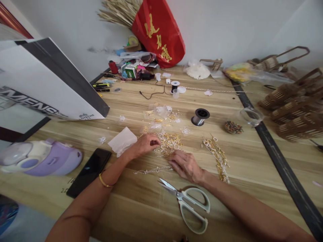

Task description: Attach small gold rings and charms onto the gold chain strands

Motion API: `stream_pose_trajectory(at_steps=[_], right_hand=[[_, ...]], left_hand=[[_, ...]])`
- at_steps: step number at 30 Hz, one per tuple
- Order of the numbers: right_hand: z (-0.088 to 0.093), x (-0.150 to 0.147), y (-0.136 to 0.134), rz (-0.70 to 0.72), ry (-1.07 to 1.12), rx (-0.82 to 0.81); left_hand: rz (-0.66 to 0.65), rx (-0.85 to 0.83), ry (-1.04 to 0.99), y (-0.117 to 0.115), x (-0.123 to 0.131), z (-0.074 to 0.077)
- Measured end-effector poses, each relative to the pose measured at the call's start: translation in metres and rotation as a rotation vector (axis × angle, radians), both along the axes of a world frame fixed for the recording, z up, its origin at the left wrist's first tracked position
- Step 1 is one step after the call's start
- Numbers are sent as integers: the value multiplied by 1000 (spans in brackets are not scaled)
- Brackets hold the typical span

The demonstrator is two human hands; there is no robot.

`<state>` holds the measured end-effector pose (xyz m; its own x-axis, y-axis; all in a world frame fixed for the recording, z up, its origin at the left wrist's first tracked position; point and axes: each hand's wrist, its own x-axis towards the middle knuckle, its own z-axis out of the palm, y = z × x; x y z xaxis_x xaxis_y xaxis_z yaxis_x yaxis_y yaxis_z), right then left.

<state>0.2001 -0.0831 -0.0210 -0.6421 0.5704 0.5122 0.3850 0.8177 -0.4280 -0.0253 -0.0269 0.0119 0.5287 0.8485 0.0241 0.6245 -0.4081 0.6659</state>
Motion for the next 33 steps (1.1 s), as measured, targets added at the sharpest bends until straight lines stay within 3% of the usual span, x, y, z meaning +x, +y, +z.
stream_pose_trajectory(at_steps=[12,33], right_hand=[[-2,1,1,12,7,-5],[-1,1,0,70,19,25]], left_hand=[[-85,127,143,-1,0,-1],[-29,135,131,3,-5,-11]])
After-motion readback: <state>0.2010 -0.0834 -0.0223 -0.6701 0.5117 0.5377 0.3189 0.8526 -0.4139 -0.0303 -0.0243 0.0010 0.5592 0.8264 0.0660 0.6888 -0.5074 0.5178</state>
